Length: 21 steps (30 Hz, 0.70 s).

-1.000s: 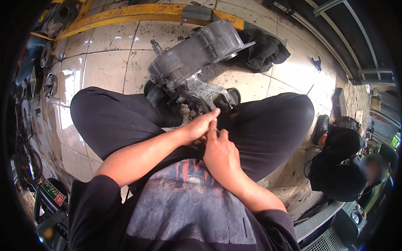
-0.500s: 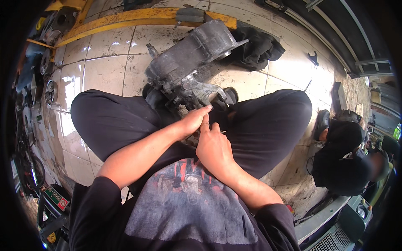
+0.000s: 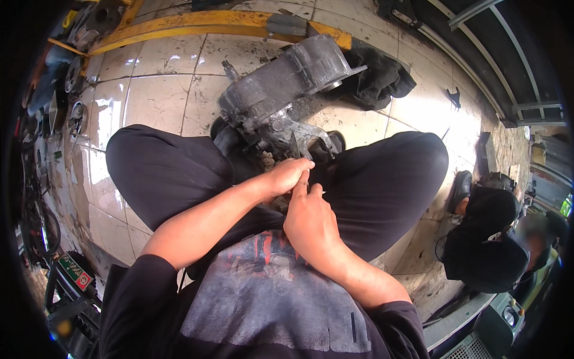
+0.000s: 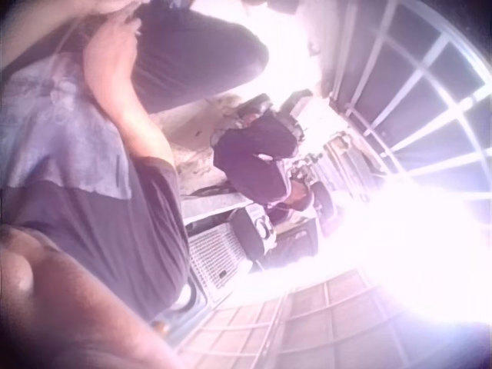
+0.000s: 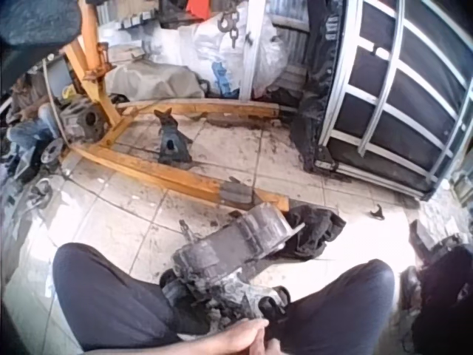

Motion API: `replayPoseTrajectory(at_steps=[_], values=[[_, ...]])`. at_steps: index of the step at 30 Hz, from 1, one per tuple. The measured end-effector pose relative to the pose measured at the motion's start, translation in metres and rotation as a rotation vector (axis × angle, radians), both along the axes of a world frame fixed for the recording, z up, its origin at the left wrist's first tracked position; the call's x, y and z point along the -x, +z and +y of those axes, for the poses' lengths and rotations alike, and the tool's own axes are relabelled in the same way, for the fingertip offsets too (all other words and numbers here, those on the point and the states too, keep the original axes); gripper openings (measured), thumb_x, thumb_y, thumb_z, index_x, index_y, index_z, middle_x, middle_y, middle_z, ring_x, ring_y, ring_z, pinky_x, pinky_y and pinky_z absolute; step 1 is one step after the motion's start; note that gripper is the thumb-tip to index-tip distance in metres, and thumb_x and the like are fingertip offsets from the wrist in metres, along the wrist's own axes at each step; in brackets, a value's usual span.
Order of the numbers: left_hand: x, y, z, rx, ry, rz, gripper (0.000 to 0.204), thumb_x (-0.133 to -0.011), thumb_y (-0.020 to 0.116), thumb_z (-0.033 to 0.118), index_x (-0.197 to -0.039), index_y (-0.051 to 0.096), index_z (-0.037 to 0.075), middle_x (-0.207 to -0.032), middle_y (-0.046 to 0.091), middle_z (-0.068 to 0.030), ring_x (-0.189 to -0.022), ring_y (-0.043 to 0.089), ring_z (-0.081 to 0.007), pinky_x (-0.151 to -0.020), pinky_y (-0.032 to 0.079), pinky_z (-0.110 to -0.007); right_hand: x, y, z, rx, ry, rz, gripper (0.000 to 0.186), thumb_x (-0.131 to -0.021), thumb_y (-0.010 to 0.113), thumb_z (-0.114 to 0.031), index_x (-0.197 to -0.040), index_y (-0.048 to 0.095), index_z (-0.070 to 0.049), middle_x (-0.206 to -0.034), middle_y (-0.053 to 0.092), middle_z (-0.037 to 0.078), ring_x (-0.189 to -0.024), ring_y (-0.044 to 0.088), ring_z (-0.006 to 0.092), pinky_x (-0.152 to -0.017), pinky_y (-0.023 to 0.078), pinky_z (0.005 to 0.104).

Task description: The person sits on the floor and uses a metal file to scrape and clean a specific area on a dark mechanical component. They hold the part steady with one hand while filing with the other, occasionally adjusting their grip to access different angles of the same spot.

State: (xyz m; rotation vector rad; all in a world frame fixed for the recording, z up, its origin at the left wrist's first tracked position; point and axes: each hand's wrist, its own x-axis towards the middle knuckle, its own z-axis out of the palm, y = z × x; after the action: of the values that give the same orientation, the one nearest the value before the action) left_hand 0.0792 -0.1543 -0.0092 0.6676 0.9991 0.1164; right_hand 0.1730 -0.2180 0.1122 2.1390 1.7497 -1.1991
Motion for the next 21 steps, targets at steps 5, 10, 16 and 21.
replayPoseTrajectory(at_steps=[5,10,16,21], values=[[0.005,0.003,0.013,0.021,0.015,0.079,0.036,-0.099,0.051,0.031,-0.066,0.054,0.017,-0.062,0.051,0.0021,-0.052,0.044,-0.0134,-0.051,0.034,-0.035,0.003,-0.004,0.009,0.015,0.062,-0.003,0.07,-0.091,0.056,-0.002,-0.152,0.031,0.02,-0.114,0.06,0.036,-0.09,0.071,0.0511,-0.078,0.061,0.0519],[0.005,0.008,0.024,0.036,-0.083,0.096,0.034,-0.099,0.05,0.032,-0.073,0.06,0.012,-0.067,0.055,0.0002,-0.058,0.05,-0.0152,-0.054,0.041,-0.037,-0.002,-0.015,0.012,0.001,0.049,0.05,0.071,-0.089,0.056,-0.001,-0.152,0.029,0.021,-0.11,0.06,0.037,-0.091,0.07,0.0519,-0.081,0.06,0.053],[0.004,-0.002,0.015,-0.113,-0.121,0.115,0.04,-0.1,0.051,0.037,-0.074,0.063,0.009,-0.068,0.057,0.0006,-0.064,0.05,-0.012,-0.062,0.041,-0.034,0.001,-0.006,0.001,-0.107,-0.051,0.097,0.041,-0.092,0.054,0.0,-0.129,0.049,0.017,-0.099,0.063,0.038,-0.084,0.066,0.0535,-0.078,0.056,0.0558],[0.004,-0.023,0.032,-0.08,-0.057,0.156,0.035,-0.099,0.055,0.035,-0.072,0.058,0.013,-0.064,0.051,0.003,-0.058,0.045,-0.0112,-0.057,0.038,-0.034,0.01,-0.02,0.021,-0.056,0.023,0.069,0.063,-0.09,0.056,-0.002,-0.145,0.035,0.02,-0.112,0.06,0.038,-0.091,0.07,0.0531,-0.08,0.06,0.0544]])
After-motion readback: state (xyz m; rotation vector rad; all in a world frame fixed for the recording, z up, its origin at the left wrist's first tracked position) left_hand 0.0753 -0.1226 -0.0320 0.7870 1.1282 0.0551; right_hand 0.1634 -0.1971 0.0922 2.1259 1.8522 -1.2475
